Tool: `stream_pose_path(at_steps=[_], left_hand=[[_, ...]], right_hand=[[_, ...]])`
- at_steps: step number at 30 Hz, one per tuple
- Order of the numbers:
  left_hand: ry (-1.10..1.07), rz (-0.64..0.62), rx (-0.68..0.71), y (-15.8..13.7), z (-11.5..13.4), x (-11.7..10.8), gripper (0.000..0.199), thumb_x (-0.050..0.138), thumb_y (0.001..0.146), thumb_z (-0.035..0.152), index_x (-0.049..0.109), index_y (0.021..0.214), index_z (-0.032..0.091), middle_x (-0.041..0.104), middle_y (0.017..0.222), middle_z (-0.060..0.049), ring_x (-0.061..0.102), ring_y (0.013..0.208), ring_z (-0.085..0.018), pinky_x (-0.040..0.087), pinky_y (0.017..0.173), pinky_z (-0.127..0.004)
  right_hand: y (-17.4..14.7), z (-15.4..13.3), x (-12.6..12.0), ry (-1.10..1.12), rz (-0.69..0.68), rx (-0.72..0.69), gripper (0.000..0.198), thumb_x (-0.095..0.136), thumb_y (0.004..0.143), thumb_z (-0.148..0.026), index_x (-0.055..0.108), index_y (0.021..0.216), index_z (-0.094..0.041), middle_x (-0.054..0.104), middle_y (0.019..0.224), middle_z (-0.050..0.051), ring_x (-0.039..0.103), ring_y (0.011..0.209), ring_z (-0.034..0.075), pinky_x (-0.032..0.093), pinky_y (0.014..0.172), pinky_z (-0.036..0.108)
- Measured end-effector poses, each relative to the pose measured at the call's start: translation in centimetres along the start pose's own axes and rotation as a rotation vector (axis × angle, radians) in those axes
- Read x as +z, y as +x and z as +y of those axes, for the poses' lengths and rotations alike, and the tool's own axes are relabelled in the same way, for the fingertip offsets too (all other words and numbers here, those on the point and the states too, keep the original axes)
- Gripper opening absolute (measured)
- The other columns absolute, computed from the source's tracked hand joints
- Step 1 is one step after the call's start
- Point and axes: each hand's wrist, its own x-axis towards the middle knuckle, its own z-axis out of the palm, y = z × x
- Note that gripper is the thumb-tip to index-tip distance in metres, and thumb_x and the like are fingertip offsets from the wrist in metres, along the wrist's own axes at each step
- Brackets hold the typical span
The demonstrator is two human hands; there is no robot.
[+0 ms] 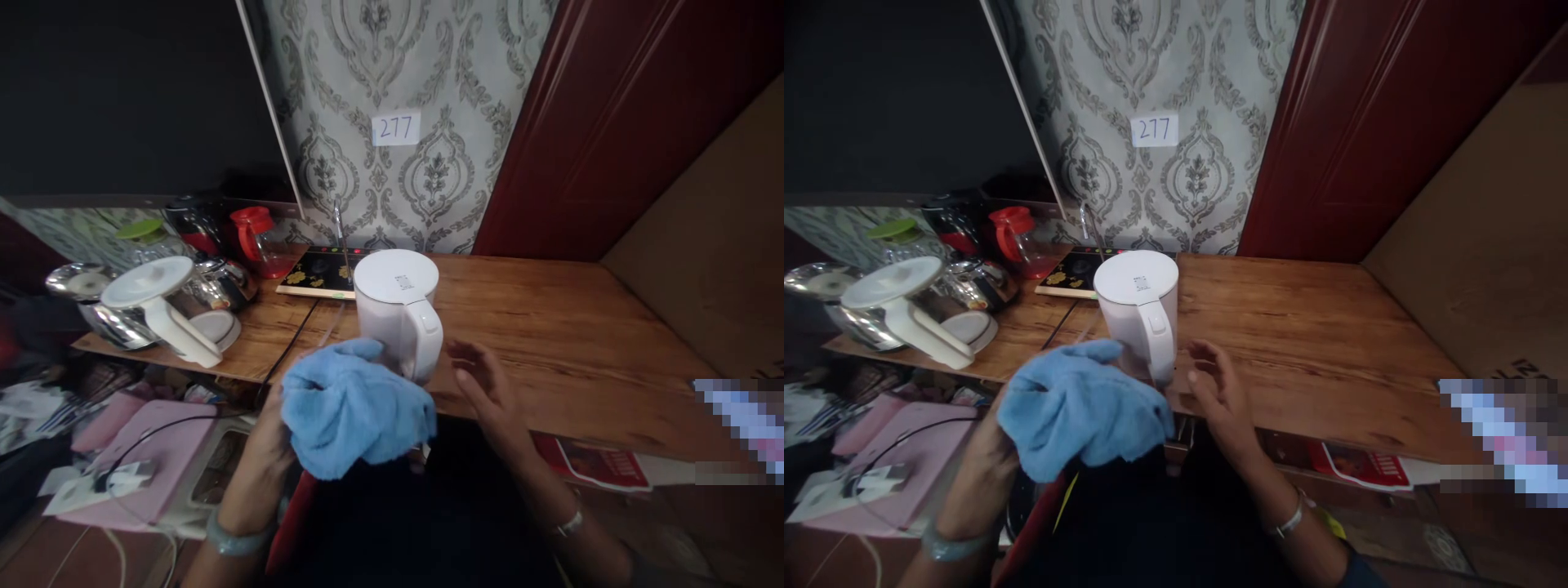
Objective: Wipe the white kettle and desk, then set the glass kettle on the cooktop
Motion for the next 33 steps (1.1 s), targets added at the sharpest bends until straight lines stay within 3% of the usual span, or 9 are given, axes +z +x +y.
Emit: stream_pose_path(at_steps=[4,9,12,15,18,23,30,33], left_hand=[[-0.075,0.04,0.116,1.2,0.6,-0.6,0.031,0.077,0.072,0.04,0.07,0.095,0.02,0.076,0.089,-0.005,0.073,0.086,-0.026,0.064,0.073,-0.036],[-0.147,0.064,0.068,1.4,0.3,-0.3,0.049,0.089,0.055,0.034,0.072,0.098,0.019,0.079,0.097,-0.006,0.075,0.087,-0.026,0.065,0.072,-0.032],[-0.162,0.129,-0.007,1.4,0.8,0.5,0.059,0.093,0.039,0.029,0.074,0.094,0.017,0.079,0.089,-0.005,0.076,0.083,-0.028,0.065,0.069,-0.032],[-0.147,0.161,-0.02,1.4,1.3,1.3,0.064,0.093,0.032,0.027,0.075,0.093,0.017,0.079,0.084,-0.004,0.076,0.086,-0.031,0.065,0.07,-0.033],[-0.122,0.148,-0.024,1.4,1.2,2.2,0.069,0.093,0.031,0.028,0.076,0.097,0.018,0.079,0.083,-0.004,0.076,0.092,-0.033,0.065,0.076,-0.035],[-0.056,0.114,-0.041,2.4,-0.2,3.7,0.072,0.092,0.035,0.035,0.075,0.103,0.019,0.079,0.085,-0.004,0.076,0.089,-0.032,0.064,0.076,-0.037],[0.029,0.027,-0.027,5.0,-2.8,6.9,0.061,0.09,0.039,0.039,0.07,0.093,0.018,0.077,0.085,-0.004,0.075,0.083,-0.03,0.062,0.071,-0.035],[0.084,0.01,0.011,5.9,-3.8,8.1,0.061,0.086,0.044,0.041,0.07,0.098,0.018,0.077,0.088,-0.004,0.074,0.084,-0.027,0.061,0.071,-0.032]], right_hand=[[2.1,0.3,2.9,0.157,-0.151,0.039,0.037,0.067,0.09,-0.052,0.066,0.117,-0.025,0.075,0.112,0.007,0.07,0.101,0.024,0.06,0.088,0.041],[3.4,-1.1,5.9,0.289,-0.173,0.043,0.034,0.075,0.079,-0.051,0.068,0.094,-0.02,0.07,0.082,0.002,0.064,0.074,0.017,0.056,0.066,0.029],[4.1,-1.6,7.1,0.355,-0.098,0.055,0.033,0.077,0.074,-0.05,0.067,0.083,-0.02,0.064,0.069,0.0,0.059,0.064,0.015,0.051,0.058,0.027],[4.9,-1.6,7.3,0.342,0.098,0.066,0.033,0.077,0.07,-0.051,0.065,0.074,-0.02,0.056,0.059,-0.002,0.054,0.059,0.015,0.047,0.053,0.026],[5.8,-1.4,6.2,0.317,0.226,0.077,0.037,0.076,0.068,-0.055,0.063,0.067,-0.02,0.048,0.051,-0.004,0.049,0.053,0.013,0.041,0.046,0.024],[6.7,-1.0,2.7,0.218,0.306,0.046,0.036,0.072,0.069,-0.054,0.062,0.064,-0.02,0.045,0.048,-0.005,0.046,0.05,0.012,0.038,0.043,0.023],[7.7,0.3,-2.1,0.086,0.437,-0.007,0.034,0.065,0.073,-0.051,0.064,0.064,-0.019,0.048,0.05,-0.003,0.05,0.052,0.014,0.043,0.047,0.025],[8.5,1.1,-4.6,0.002,0.515,-0.019,0.034,0.064,0.072,-0.052,0.066,0.064,-0.018,0.05,0.051,-0.003,0.053,0.054,0.016,0.045,0.05,0.026]])
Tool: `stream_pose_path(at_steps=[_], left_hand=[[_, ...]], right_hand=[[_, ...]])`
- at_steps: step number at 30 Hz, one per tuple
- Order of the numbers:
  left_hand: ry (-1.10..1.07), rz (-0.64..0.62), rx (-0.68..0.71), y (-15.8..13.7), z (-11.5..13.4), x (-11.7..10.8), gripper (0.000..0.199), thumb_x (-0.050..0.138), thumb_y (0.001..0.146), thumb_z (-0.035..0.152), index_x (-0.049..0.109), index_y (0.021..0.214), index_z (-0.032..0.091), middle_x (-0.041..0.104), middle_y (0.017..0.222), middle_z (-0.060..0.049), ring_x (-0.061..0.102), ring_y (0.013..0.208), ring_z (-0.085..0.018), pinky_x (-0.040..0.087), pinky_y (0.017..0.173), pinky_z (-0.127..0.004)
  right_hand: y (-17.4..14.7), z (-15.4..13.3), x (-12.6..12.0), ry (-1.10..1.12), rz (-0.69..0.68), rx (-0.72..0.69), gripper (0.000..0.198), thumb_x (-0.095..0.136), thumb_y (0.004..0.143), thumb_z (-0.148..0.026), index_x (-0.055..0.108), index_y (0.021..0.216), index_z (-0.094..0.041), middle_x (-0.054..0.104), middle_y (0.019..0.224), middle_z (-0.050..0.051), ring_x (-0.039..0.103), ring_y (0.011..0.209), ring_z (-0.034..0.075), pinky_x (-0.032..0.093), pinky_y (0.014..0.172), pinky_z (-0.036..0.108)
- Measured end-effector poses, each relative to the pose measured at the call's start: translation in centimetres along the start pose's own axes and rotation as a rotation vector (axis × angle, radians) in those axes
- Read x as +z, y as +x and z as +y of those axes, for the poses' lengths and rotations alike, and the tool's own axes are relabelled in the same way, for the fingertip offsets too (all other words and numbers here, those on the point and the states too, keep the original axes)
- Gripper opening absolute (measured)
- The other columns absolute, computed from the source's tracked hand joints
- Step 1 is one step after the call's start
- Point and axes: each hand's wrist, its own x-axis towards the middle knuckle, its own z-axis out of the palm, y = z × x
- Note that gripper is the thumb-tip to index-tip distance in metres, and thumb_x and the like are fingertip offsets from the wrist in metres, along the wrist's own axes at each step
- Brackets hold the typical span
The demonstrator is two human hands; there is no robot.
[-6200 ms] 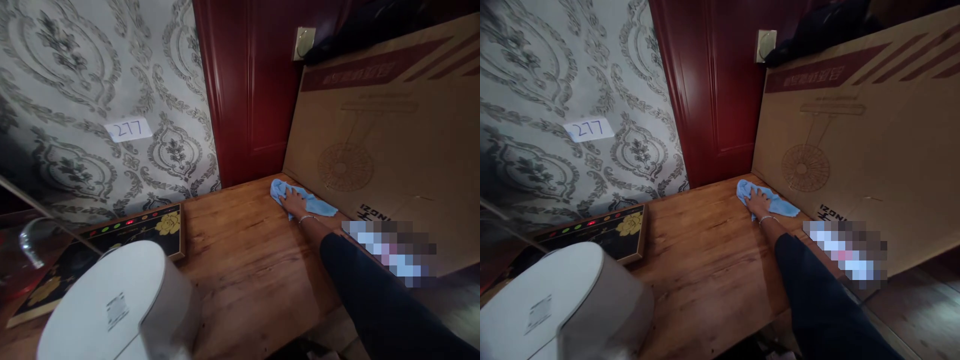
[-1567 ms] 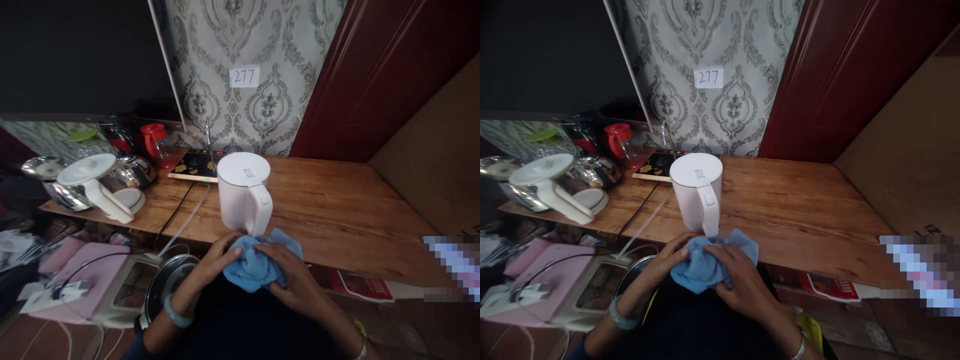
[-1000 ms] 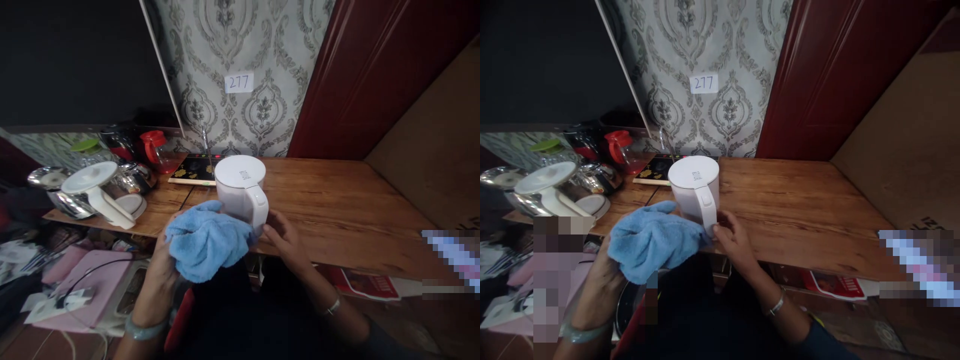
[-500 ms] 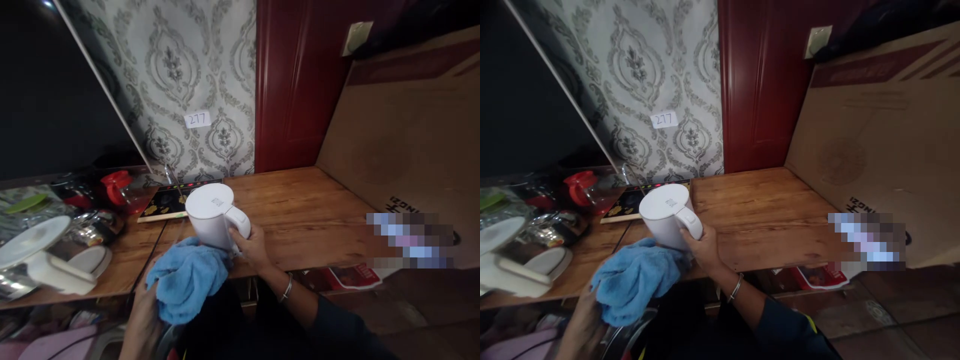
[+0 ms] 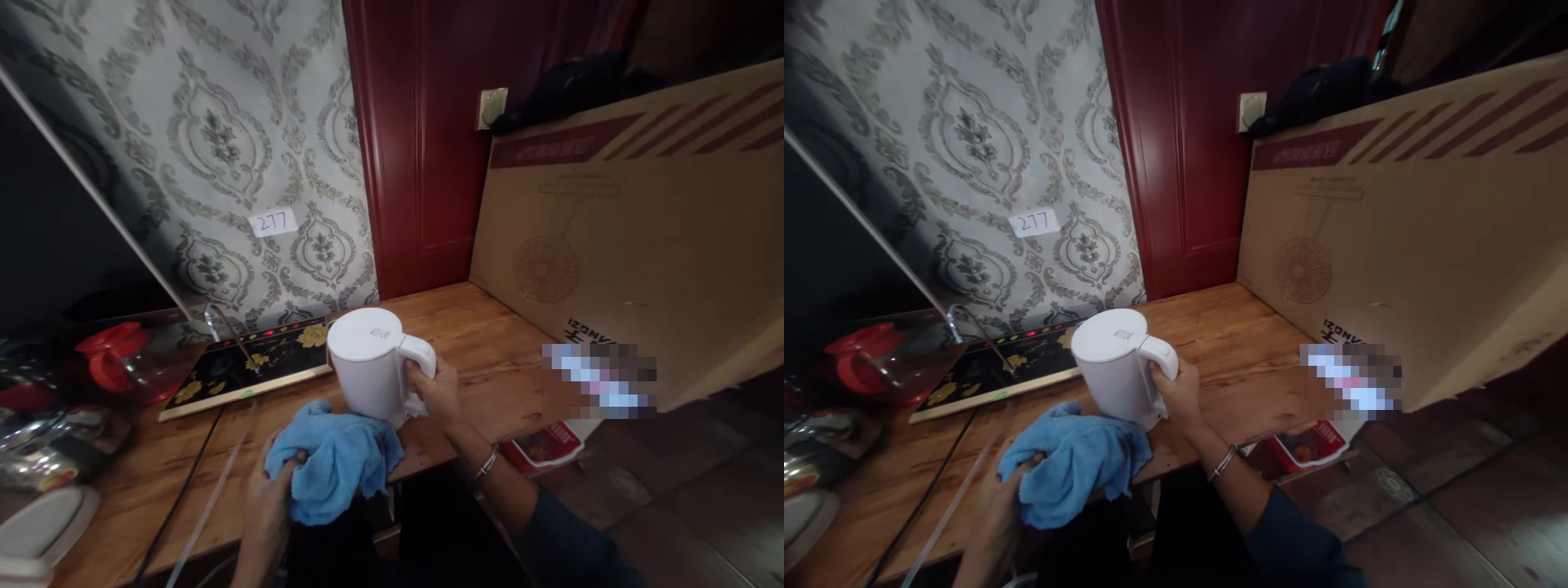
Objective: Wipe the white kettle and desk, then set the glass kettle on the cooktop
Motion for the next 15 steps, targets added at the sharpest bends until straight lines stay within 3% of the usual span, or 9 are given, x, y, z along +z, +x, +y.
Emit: stream_pose_path(at_steps=[6,11,15], left_hand=[[0.028,0.013,0.135,2.8,-2.8,1.8,0.063,0.08,0.054,0.045,0.069,0.11,0.018,0.075,0.089,-0.003,0.069,0.077,-0.021,0.057,0.071,-0.031],[0.135,-0.031,0.243,4.2,-4.1,3.1,0.06,0.076,0.066,0.049,0.066,0.118,0.02,0.074,0.111,-0.007,0.07,0.1,-0.025,0.056,0.092,-0.036],[0.24,-0.024,0.293,4.6,-5.1,3.6,0.059,0.074,0.066,0.052,0.066,0.115,0.02,0.073,0.117,-0.01,0.068,0.11,-0.029,0.052,0.103,-0.043]], right_hand=[[4.9,2.0,-3.2,-0.093,0.193,-0.023,0.035,0.063,0.067,-0.054,0.064,0.063,-0.019,0.056,0.055,0.0,0.055,0.058,0.018,0.048,0.055,0.029],[9.2,3.8,-5.2,-0.192,0.326,-0.029,0.033,0.061,0.068,-0.052,0.067,0.067,-0.019,0.066,0.063,0.004,0.06,0.066,0.022,0.05,0.062,0.032],[12.9,5.2,-6.6,-0.279,0.419,-0.01,0.029,0.061,0.07,-0.045,0.071,0.073,-0.017,0.073,0.072,0.008,0.066,0.073,0.025,0.052,0.07,0.035]])
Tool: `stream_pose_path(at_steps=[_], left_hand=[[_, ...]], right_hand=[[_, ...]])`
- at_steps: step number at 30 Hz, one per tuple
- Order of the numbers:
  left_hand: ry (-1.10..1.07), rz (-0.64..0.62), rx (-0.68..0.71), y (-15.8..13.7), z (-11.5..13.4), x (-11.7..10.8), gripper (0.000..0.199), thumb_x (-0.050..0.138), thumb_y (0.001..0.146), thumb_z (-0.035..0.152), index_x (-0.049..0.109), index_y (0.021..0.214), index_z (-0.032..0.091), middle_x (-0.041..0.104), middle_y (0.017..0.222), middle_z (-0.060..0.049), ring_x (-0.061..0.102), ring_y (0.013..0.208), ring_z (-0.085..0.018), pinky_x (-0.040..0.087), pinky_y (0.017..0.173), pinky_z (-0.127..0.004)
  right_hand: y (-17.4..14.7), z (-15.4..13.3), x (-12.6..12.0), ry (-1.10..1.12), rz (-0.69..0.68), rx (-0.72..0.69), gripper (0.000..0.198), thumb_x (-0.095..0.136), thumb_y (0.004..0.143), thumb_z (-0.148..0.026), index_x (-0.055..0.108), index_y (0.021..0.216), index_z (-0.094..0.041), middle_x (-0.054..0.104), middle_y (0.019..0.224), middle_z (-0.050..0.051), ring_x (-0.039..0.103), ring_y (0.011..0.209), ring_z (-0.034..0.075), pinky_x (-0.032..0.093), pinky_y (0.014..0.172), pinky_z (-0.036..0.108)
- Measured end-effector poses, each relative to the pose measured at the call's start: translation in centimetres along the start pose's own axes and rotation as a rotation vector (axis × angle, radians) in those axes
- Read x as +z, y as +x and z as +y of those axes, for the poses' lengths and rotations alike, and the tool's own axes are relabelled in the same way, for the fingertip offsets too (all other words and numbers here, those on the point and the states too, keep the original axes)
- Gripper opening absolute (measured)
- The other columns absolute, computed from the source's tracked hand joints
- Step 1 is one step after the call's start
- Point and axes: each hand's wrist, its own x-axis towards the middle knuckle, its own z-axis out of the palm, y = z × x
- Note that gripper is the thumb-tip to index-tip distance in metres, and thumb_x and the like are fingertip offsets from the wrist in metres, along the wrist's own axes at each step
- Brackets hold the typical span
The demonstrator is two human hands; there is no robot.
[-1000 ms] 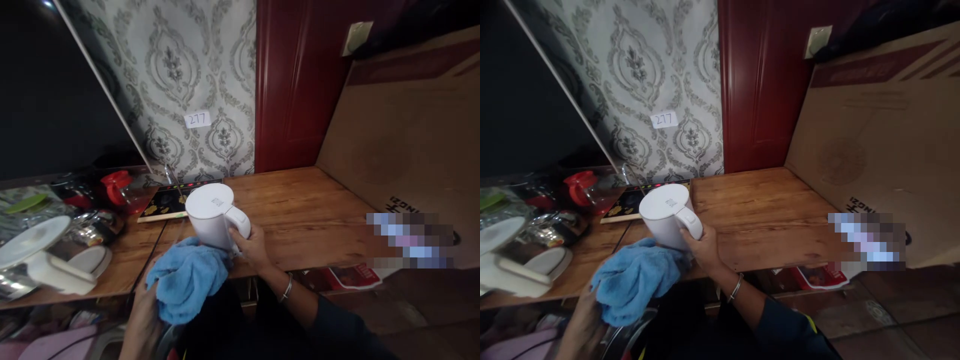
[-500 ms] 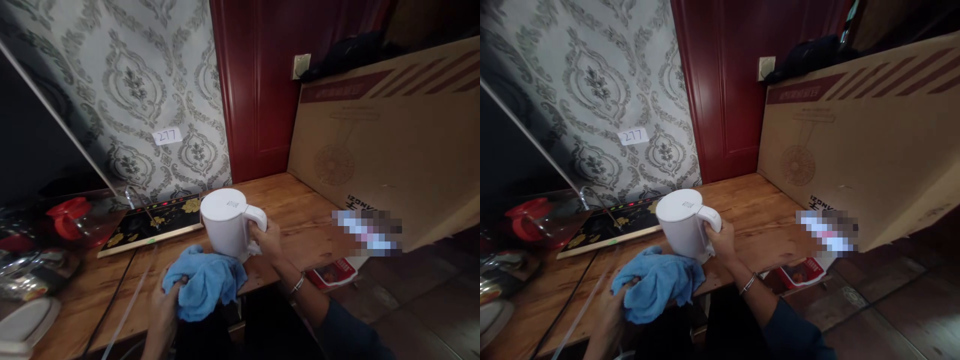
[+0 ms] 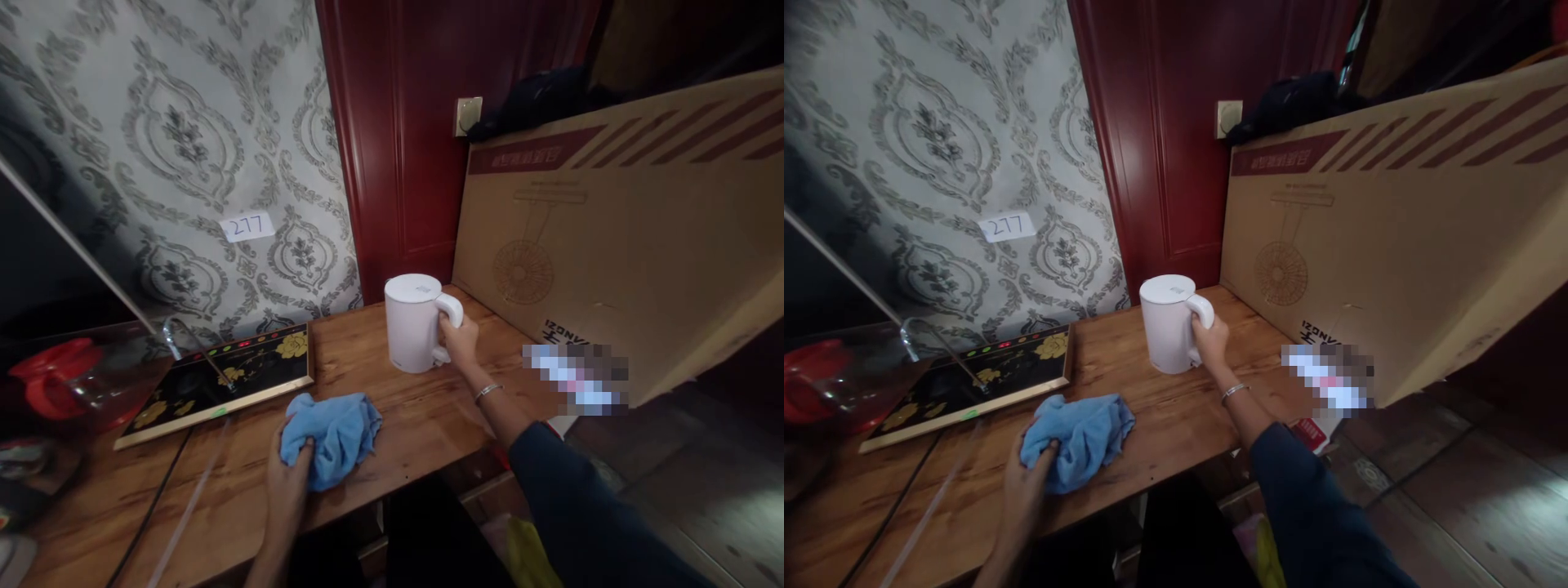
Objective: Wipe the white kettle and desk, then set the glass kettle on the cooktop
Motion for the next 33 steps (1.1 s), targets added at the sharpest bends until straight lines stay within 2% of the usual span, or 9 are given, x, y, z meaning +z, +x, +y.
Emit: stream_pose_path(at_steps=[5,11,14,18,20,24,26,29,33], left_hand=[[0.119,-0.039,-0.048,-0.6,-1.1,0.2,0.063,0.07,0.067,0.055,0.064,0.118,0.019,0.073,0.117,-0.013,0.069,0.11,-0.033,0.052,0.104,-0.047],[0.081,-0.053,-0.094,-1.3,0.0,0.4,0.061,0.073,0.067,0.055,0.066,0.116,0.02,0.073,0.119,-0.012,0.068,0.113,-0.032,0.051,0.106,-0.045],[0.082,-0.039,-0.112,-1.3,0.2,0.5,0.062,0.073,0.065,0.057,0.066,0.114,0.02,0.073,0.118,-0.012,0.068,0.112,-0.033,0.051,0.106,-0.046],[0.081,-0.029,-0.107,-1.3,-0.2,0.6,0.062,0.074,0.063,0.057,0.067,0.113,0.02,0.073,0.115,-0.012,0.068,0.111,-0.033,0.051,0.105,-0.047],[0.084,-0.031,-0.105,-1.3,-0.2,0.6,0.063,0.073,0.063,0.059,0.066,0.112,0.02,0.073,0.114,-0.012,0.068,0.111,-0.034,0.05,0.107,-0.048],[0.078,-0.059,-0.103,-1.3,0.0,0.6,0.065,0.073,0.064,0.06,0.065,0.113,0.019,0.072,0.114,-0.013,0.067,0.114,-0.034,0.049,0.109,-0.048],[0.071,-0.072,-0.106,-1.4,0.0,0.6,0.065,0.073,0.065,0.06,0.065,0.115,0.019,0.072,0.116,-0.013,0.066,0.115,-0.034,0.049,0.109,-0.048],[0.048,-0.081,-0.124,-1.4,-0.2,0.5,0.066,0.073,0.065,0.06,0.065,0.116,0.019,0.071,0.121,-0.014,0.066,0.117,-0.034,0.048,0.11,-0.049],[0.073,-0.07,-0.143,-1.3,-0.2,0.3,0.065,0.074,0.064,0.061,0.066,0.115,0.021,0.072,0.121,-0.013,0.067,0.116,-0.034,0.051,0.107,-0.048]], right_hand=[[4.2,1.7,0.7,-0.064,0.063,-0.013,0.029,0.061,0.074,-0.041,0.073,0.079,-0.015,0.077,0.081,0.011,0.069,0.08,0.026,0.052,0.074,0.035],[7.6,3.1,1.0,-0.163,0.077,-0.03,0.03,0.057,0.08,-0.041,0.071,0.086,-0.015,0.077,0.087,0.012,0.066,0.082,0.025,0.052,0.082,0.038],[7.1,4.2,0.0,-0.219,0.026,-0.082,0.038,0.059,0.082,-0.044,0.069,0.104,-0.014,0.076,0.103,0.014,0.065,0.092,0.026,0.052,0.088,0.041],[2.8,6.4,-2.0,-0.293,0.133,-0.136,0.053,0.052,0.09,-0.042,0.057,0.135,-0.013,0.061,0.136,0.02,0.059,0.119,0.027,0.049,0.1,0.04],[-0.3,7.2,-2.7,-0.359,0.036,-0.147,0.047,0.045,0.094,-0.035,0.059,0.133,-0.013,0.062,0.131,0.019,0.057,0.121,0.027,0.047,0.104,0.041],[-4.9,7.1,-2.7,-0.604,-0.444,-0.221,0.041,0.043,0.097,-0.026,0.068,0.128,-0.019,0.066,0.127,0.015,0.056,0.122,0.027,0.043,0.108,0.041],[-5.9,6.3,-2.0,-0.778,-0.593,-0.242,0.042,0.046,0.099,-0.029,0.066,0.136,-0.023,0.065,0.13,0.014,0.054,0.124,0.029,0.04,0.108,0.043],[-6.1,5.0,-0.9,-0.996,-0.679,-0.252,0.047,0.049,0.102,-0.039,0.057,0.148,-0.03,0.059,0.141,0.014,0.049,0.13,0.033,0.039,0.107,0.047],[-4.9,4.0,0.3,-1.108,-0.691,-0.222,0.047,0.049,0.103,-0.046,0.054,0.15,-0.038,0.055,0.143,0.015,0.049,0.128,0.035,0.041,0.102,0.05]])
